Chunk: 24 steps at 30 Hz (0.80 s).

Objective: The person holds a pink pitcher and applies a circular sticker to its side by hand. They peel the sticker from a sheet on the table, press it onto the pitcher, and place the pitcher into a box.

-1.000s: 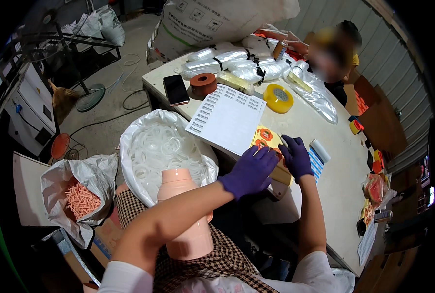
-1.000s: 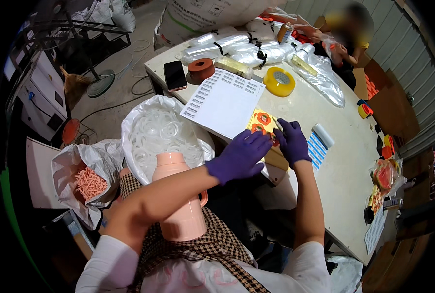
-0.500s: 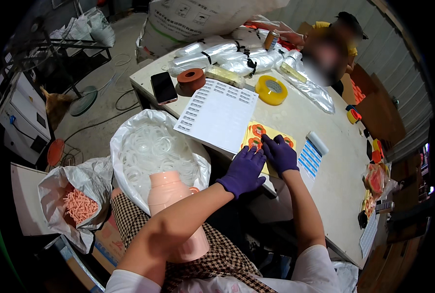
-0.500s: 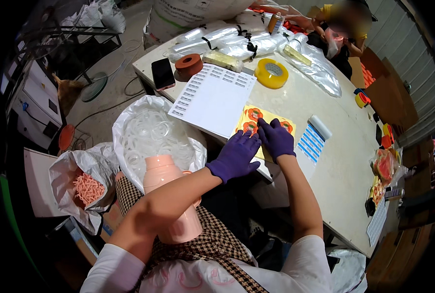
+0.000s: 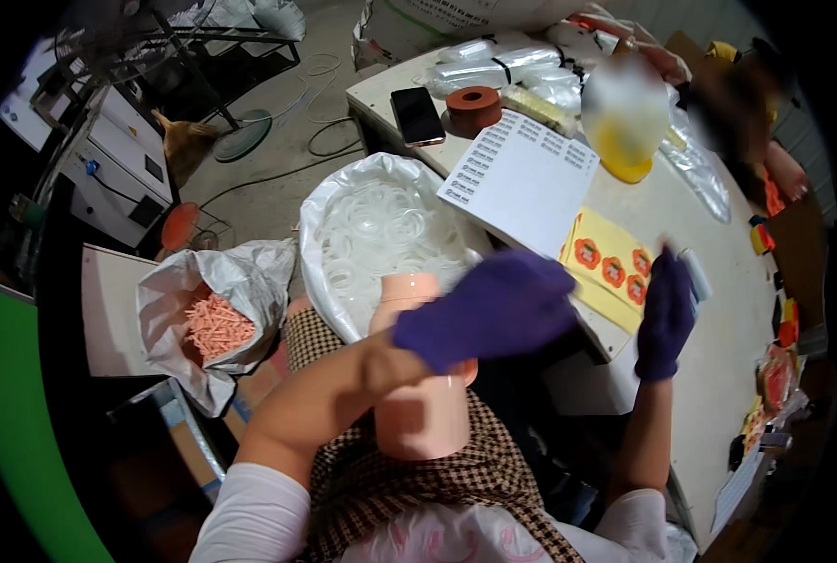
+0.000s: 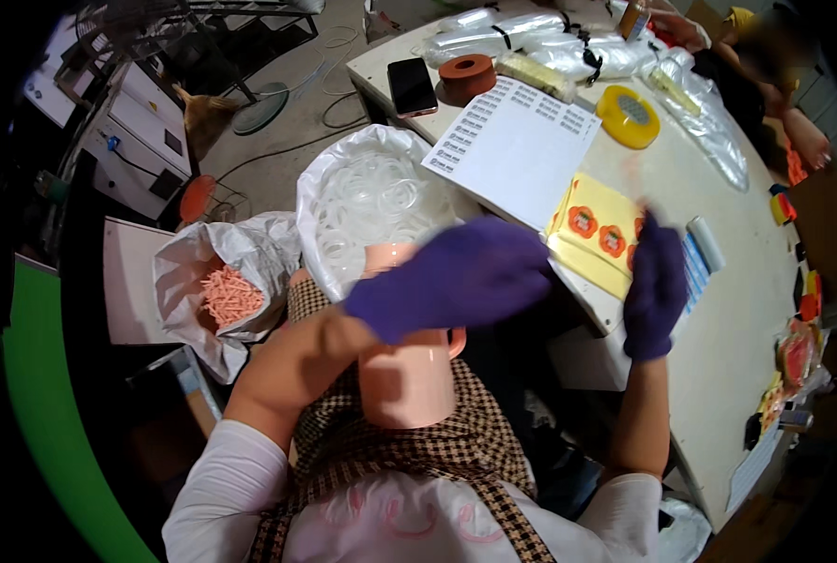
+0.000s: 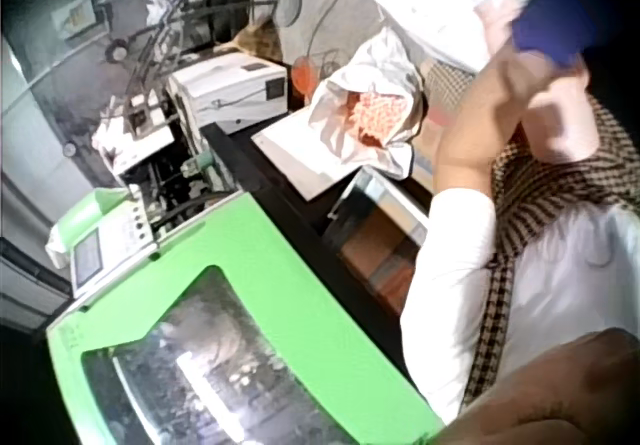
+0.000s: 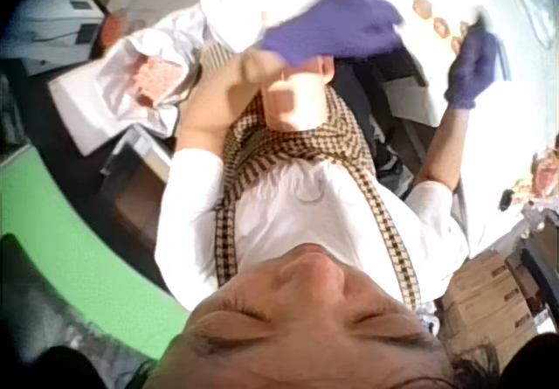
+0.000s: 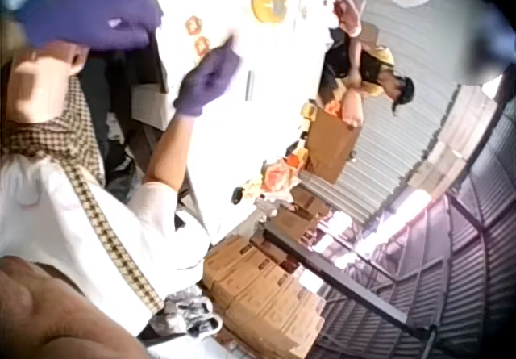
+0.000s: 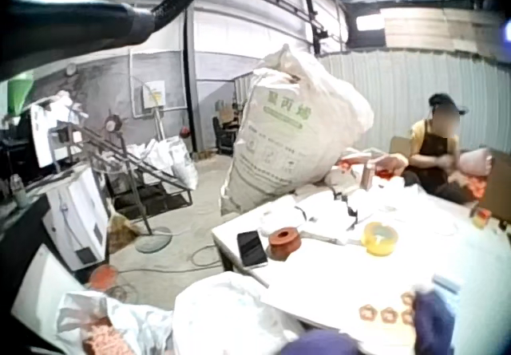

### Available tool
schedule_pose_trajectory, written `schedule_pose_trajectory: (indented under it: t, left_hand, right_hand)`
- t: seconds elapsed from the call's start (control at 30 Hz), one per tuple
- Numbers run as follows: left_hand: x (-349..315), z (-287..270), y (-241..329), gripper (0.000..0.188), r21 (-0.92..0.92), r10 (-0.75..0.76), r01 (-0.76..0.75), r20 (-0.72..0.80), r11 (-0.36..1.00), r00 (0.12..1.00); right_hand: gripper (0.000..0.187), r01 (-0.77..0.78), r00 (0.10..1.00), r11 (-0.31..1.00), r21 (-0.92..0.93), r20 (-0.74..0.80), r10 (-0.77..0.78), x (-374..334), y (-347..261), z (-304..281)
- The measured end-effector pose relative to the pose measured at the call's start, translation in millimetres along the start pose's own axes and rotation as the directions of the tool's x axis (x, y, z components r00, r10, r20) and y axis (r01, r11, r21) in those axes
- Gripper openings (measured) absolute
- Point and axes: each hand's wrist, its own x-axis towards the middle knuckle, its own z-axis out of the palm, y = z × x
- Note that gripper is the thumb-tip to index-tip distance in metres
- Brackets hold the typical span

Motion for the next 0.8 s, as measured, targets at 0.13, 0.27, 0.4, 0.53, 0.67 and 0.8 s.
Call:
schedule_pose_trajectory:
  t: [0.13, 0.27, 0.4, 0.53, 0.67, 0.8]
  left_hand:
    - [-85, -12, -60, 0.036, 0.214, -0.111, 0.234, -0.465, 0.949, 0.878]
    - [-147, 38, -106, 0.036, -0.062, -0.231, 0.227, -0.420, 0.972, 0.878]
    - [-157, 32, -110, 0.038, -0.272, -0.256, 0.135, -0.477, 0.953, 0.841]
    - [-161, 35, -119, 0.044, -0.349, -0.242, 0.093, -0.412, 0.932, 0.878]
    - [-164, 34, -117, 0.058, -0.335, -0.233, 0.094, -0.404, 0.938, 0.885]
    - [-163, 31, -114, 0.066, -0.288, -0.246, 0.143, -0.361, 0.947, 0.900]
  right_hand:
    - [0.042, 0.092, 0.904, 0.995, 0.047, 0.415, -0.103, -71, -60, 38]
    - [0.038, 0.251, 0.833, 0.965, 0.072, 0.492, -0.253, -105, -80, 71]
    - [0.043, 0.361, 0.777, 0.922, 0.139, 0.502, -0.379, -119, -83, 91]
    - [0.045, 0.458, 0.760, 0.887, 0.063, 0.489, -0.428, -124, -82, 99]
    - [0.044, 0.470, 0.756, 0.883, 0.012, 0.512, -0.409, -130, -87, 100]
    - [0.045, 0.444, 0.773, 0.894, -0.058, 0.530, -0.349, -139, -94, 96]
